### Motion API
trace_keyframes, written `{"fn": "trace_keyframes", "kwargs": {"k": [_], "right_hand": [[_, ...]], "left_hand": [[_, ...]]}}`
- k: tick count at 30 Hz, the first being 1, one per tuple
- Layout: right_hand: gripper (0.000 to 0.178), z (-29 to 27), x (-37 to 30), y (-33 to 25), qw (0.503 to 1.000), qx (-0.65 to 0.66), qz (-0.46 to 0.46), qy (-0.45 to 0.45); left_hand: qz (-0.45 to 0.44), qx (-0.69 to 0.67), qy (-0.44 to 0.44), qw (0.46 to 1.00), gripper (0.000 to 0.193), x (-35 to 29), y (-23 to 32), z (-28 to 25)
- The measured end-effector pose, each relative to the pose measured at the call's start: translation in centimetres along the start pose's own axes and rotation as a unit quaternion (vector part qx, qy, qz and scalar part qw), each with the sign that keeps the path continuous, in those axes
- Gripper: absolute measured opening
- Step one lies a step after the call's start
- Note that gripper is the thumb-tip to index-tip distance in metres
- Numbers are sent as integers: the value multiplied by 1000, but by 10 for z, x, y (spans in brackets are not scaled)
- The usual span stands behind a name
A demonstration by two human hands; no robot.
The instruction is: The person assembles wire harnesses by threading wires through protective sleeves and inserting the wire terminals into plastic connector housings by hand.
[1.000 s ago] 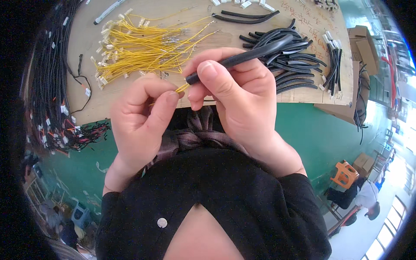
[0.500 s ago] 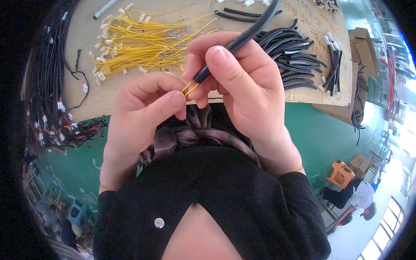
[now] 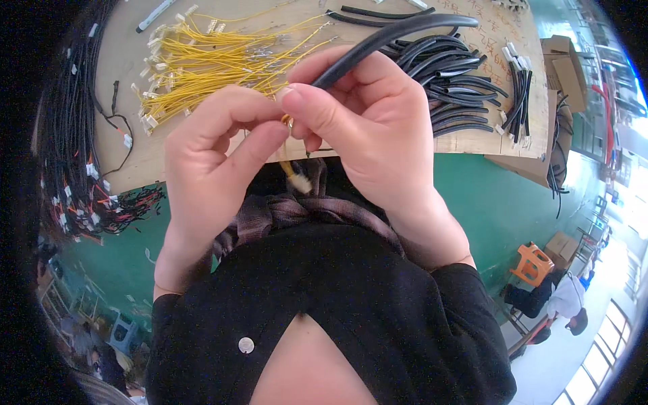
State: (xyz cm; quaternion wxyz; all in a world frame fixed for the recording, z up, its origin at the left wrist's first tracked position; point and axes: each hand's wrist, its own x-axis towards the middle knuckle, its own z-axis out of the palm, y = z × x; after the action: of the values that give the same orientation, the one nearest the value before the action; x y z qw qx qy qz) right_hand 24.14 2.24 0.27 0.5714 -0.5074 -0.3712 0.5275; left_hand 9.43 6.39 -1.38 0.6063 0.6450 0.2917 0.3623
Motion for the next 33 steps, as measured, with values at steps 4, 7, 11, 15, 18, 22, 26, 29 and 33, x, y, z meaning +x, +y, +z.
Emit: {"fn": "trace_keyframes", "kwargs": {"k": [4,7,11,15,18,22,26,29,33], "right_hand": [[15,2,1,1,1000,-17,2,15],[14,1,4,3,1000,-14,-16,15],[14,1,4,3,999,-5,-2,32],[13,-2,4,3,999,25,30,19],[12,0,3,5,998,-2,24,50],[12,6,1,8,998,5,-14,64],[11,8,0,13,993,-16,-83,86],[13,8,1,17,989,-40,-120,77],[13,8,2,17,991,-32,-113,60]], "left_hand": [[-54,-6,26,998,10,1,-2,5],[-109,-127,21,986,9,2,3,10],[-169,-182,28,968,8,3,6,11],[-181,-220,48,957,6,3,-2,9],[-133,-169,91,972,5,0,1,18],[22,10,118,993,9,-3,-14,22],[107,80,107,985,16,0,-24,21],[195,287,126,929,16,2,-22,21],[298,332,183,876,19,5,-28,24]]}}
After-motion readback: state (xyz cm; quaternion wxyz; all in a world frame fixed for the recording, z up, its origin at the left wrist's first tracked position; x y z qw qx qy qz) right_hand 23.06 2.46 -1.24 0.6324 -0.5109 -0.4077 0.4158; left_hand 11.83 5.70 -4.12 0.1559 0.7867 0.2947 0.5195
